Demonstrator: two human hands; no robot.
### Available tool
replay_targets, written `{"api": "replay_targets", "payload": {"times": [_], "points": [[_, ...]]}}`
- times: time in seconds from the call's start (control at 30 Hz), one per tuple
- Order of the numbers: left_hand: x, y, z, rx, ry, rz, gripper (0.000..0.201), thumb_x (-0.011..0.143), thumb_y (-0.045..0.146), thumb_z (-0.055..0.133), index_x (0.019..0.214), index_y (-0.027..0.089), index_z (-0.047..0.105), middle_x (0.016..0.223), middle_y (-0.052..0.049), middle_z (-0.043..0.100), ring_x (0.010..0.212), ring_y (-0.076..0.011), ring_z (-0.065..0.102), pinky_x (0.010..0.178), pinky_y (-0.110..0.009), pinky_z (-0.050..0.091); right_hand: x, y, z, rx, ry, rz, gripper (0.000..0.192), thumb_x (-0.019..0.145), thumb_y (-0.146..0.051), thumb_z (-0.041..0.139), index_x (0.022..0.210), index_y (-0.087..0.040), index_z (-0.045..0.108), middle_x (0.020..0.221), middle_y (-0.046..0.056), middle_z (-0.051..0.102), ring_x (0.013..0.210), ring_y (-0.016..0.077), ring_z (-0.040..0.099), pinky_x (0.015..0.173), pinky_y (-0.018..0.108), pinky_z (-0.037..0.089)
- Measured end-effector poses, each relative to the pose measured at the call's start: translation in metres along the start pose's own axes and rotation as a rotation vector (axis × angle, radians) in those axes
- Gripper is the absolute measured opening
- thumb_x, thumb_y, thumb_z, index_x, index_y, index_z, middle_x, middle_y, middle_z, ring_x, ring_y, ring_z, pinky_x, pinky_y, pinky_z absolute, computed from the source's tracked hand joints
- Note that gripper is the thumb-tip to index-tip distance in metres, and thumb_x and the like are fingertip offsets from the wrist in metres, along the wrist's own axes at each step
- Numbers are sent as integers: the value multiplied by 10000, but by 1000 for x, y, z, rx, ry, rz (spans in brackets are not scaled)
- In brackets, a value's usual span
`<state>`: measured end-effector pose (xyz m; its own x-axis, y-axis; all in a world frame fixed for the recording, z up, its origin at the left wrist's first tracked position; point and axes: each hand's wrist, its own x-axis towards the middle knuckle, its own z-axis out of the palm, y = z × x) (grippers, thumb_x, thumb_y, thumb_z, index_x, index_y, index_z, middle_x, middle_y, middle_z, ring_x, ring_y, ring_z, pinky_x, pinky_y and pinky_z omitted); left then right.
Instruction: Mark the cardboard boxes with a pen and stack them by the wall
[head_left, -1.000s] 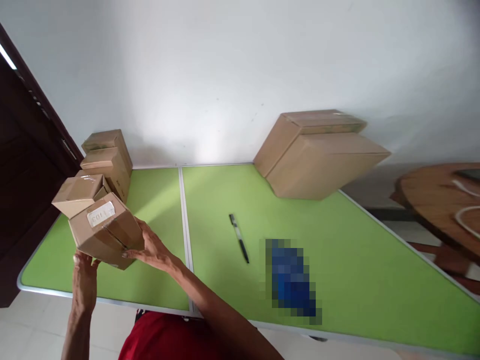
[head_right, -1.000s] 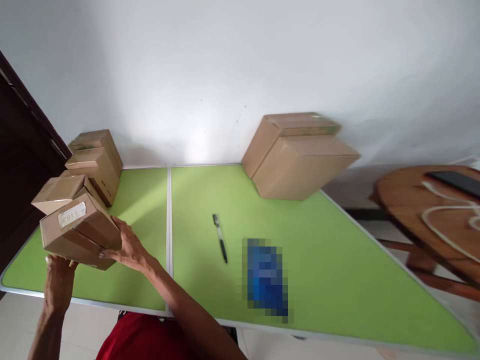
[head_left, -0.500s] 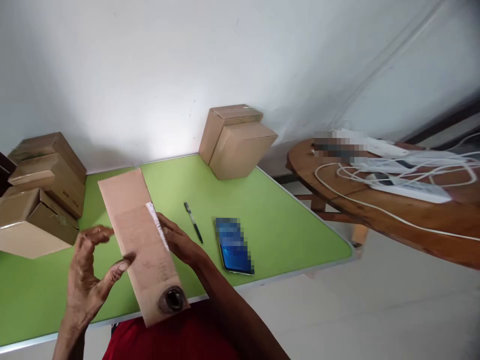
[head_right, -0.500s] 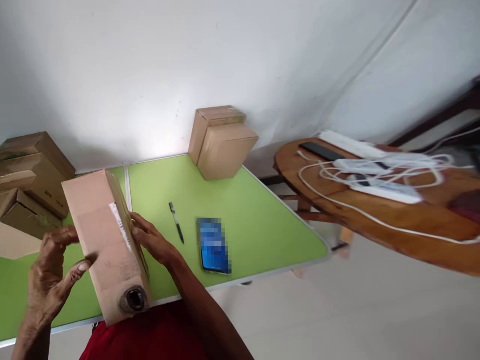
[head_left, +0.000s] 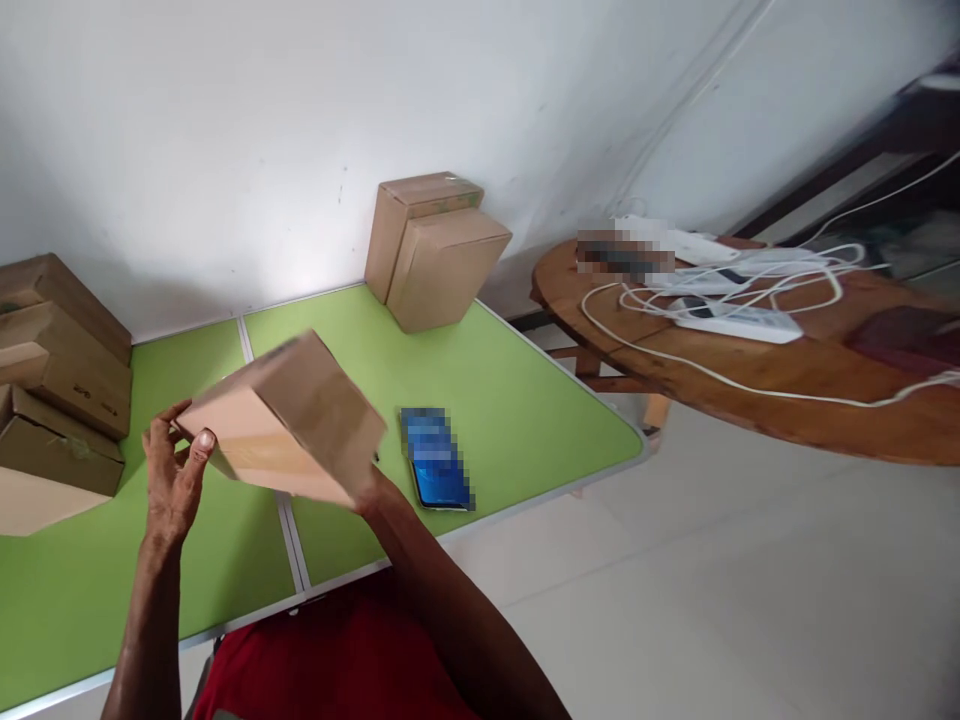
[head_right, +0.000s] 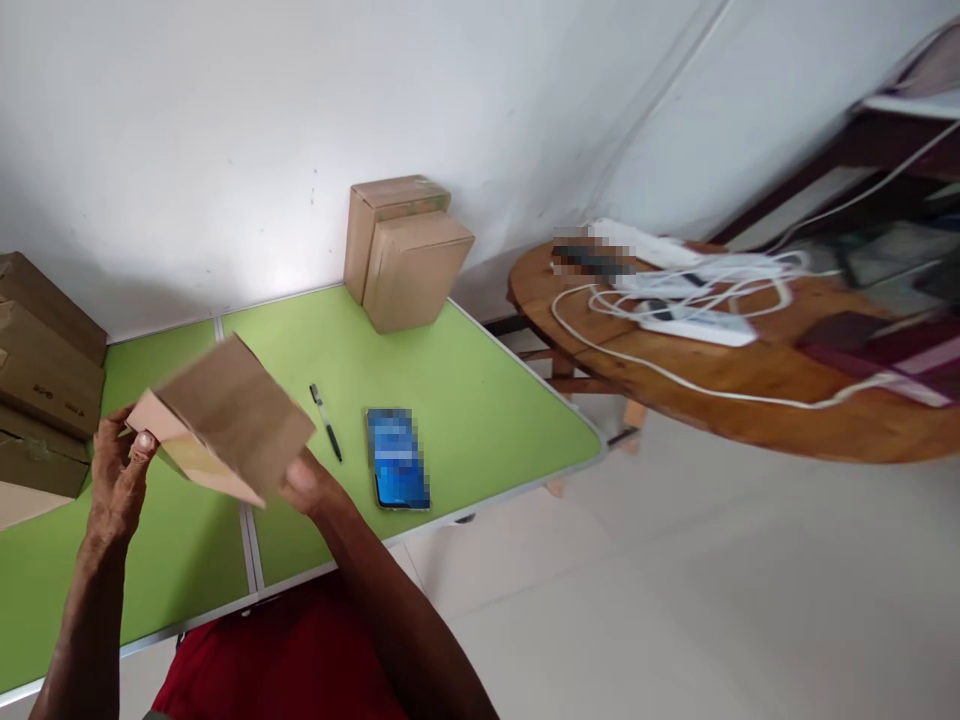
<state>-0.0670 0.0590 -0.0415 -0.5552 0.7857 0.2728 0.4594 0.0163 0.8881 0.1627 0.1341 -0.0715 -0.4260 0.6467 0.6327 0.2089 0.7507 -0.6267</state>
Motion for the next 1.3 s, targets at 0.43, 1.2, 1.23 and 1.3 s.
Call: {"api": "replay_targets", "payload": {"times": [0.43, 1.2, 1.23, 1.3], "points": [[-52, -3, 16, -39, -201, -74, 805, 798, 897, 784, 1227, 219, 717, 1098, -136, 832, 983, -344, 783, 867, -485, 656, 3, -19, -13, 386, 96, 531, 937, 711, -621, 1022, 1519, -346, 636, 1428, 126, 592, 1378, 384, 594, 1191, 570, 545], [1, 54, 52, -407, -404, -15, 1319, 662, 739, 949, 1771, 315, 373, 1683, -175, 561, 1578, -505, 522, 1286, -708, 472, -20, 50, 19, 1234, -188, 782, 851, 781, -925, 826, 1206, -187, 814, 1314, 135, 835, 1294, 329, 740, 1156, 472, 554], [0, 56, 57, -386, -394, -19, 1316, 684, 723, 948, 1779, 317, 340, 1691, -177, 547, 1581, -497, 522, 1291, -704, 466, -15, 45, 11, 1191, -97, 764, 855, 828, -920, 790, 1290, -200, 792, 1391, 139, 807, 1338, 329, 721, 1157, 473, 552], [-2, 62, 65, -349, -382, -24, 1300, 726, 708, 938, 1783, 313, 294, 1690, -185, 529, 1585, -483, 519, 1283, -695, 475, -5, 33, -9, 1088, 93, 716, 873, 882, -889, 761, 1472, -247, 706, 1562, 143, 719, 1445, 329, 668, 1178, 478, 546]]}}
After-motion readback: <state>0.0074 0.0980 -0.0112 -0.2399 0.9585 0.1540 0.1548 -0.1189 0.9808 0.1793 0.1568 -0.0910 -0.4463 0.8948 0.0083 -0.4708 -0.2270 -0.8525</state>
